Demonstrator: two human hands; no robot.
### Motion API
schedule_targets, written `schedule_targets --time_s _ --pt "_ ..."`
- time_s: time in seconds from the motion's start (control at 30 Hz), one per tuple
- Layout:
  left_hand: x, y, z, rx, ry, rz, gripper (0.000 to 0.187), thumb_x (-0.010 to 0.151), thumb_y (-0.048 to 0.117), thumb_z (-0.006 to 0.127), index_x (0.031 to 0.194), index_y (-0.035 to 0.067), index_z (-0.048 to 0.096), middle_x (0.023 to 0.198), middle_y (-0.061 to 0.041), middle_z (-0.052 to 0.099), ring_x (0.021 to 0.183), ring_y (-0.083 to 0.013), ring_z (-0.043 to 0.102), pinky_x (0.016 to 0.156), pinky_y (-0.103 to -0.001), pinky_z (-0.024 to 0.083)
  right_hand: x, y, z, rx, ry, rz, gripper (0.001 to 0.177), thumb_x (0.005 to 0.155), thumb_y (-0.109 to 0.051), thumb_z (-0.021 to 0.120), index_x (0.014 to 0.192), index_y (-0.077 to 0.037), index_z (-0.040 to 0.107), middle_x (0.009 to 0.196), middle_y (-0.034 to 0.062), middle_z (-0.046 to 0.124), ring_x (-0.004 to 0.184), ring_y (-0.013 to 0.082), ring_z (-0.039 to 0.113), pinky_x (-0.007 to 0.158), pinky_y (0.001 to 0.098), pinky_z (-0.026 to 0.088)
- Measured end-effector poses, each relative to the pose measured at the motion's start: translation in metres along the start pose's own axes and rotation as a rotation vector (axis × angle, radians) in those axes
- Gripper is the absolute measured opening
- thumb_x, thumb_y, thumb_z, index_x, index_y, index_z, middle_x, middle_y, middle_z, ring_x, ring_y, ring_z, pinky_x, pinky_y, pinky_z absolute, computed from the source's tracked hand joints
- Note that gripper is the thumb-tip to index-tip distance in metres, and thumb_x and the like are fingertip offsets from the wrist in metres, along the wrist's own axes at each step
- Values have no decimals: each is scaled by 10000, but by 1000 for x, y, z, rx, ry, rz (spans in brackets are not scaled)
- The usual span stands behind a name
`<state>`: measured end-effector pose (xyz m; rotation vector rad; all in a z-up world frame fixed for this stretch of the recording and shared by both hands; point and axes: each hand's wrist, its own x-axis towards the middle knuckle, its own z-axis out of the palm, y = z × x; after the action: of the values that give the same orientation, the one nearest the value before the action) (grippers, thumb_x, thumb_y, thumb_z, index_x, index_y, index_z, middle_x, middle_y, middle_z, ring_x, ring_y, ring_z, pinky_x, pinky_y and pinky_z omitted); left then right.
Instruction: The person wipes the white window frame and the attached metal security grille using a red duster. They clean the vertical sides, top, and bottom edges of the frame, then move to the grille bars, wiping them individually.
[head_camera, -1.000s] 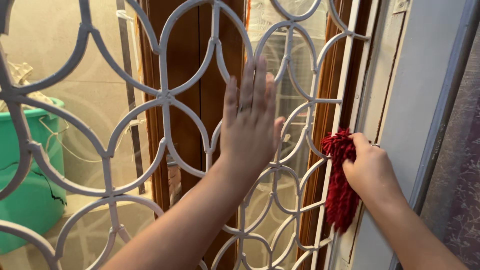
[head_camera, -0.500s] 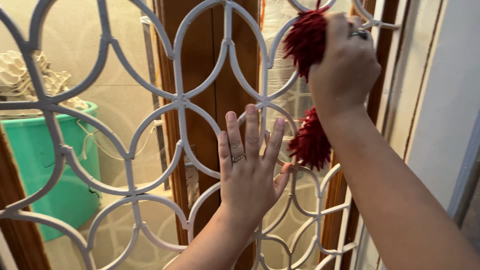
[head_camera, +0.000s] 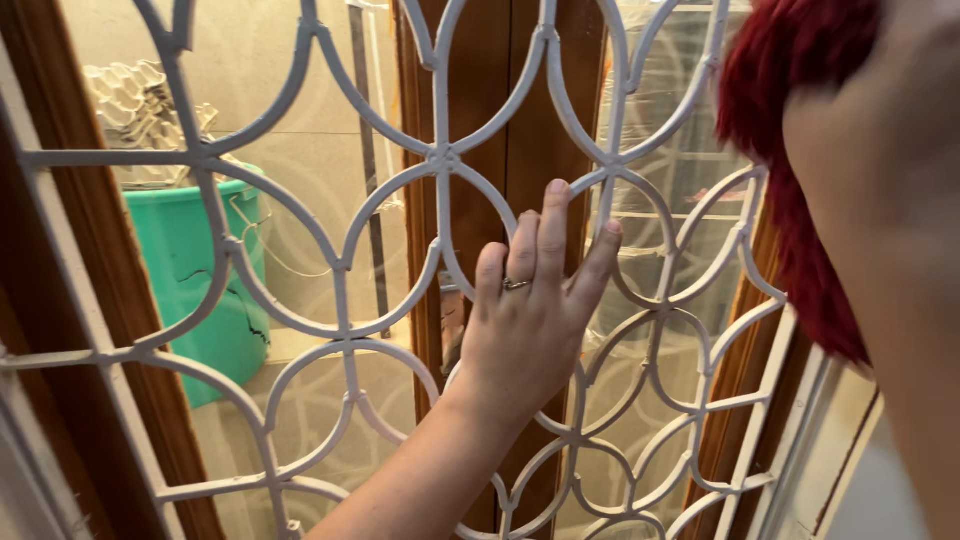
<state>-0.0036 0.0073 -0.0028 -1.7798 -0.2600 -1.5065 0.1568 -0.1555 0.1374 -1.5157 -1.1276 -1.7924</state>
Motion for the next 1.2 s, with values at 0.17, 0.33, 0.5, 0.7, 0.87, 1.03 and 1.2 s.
schedule_targets --time_s 0.17,0.33,0.5,0.7,0.87,1.03,1.2 --pt "-1 4 -1 9 8 -28 617 1012 169 547 1613 144 411 1609 -295 382 1365 -363 505 1074 -483 395 25 -23 43 -130 261 -170 337 802 -90 806 1091 20 673 868 148 674 860 356 677 815 455 542" --pt "-2 4 -5 -39 -23 -36 616 990 170 567 1593 141 446 1604 -296 392 1368 -366 500 1069 -485 384 -10 -49 26 92 112 -105 445 738 -175 879 1006 73 624 845 230 642 705 395 643 671 478 515" --pt "4 6 -15 -163 -72 -84 637 882 218 609 1508 146 520 1592 -299 406 1450 -382 427 1140 -576 314 7 -16 11 105 -294 -78 394 716 -154 839 1037 6 674 843 211 687 764 388 694 721 474 554" --pt "3 -3 -22 -98 38 -116 542 910 305 658 1435 226 550 1572 -161 394 1555 -365 298 1235 -740 97 40 -6 18 441 -609 226 569 670 -364 903 1115 -67 710 981 157 730 882 301 735 758 427 582" --pt "13 -19 -13 -18 83 -173 734 937 313 670 1617 254 401 1638 -211 306 1595 -419 229 1257 -733 36 12 -59 17 262 -275 289 655 747 -473 928 1119 7 684 936 205 736 854 334 739 732 421 589" --pt "18 -44 -19 -30 -38 -299 996 828 592 687 1641 172 293 1632 -292 208 1549 -478 129 1193 -745 15 -12 -59 -11 359 6 41 275 887 -72 805 1136 7 722 914 162 747 830 289 755 759 383 596" --pt "26 -60 -28 27 -173 -318 1225 722 798 649 1599 44 246 1513 -187 324 1482 -407 194 1119 -787 15 24 -73 15 411 293 -45 214 928 -13 729 1128 16 658 970 137 745 920 271 775 851 357 616"
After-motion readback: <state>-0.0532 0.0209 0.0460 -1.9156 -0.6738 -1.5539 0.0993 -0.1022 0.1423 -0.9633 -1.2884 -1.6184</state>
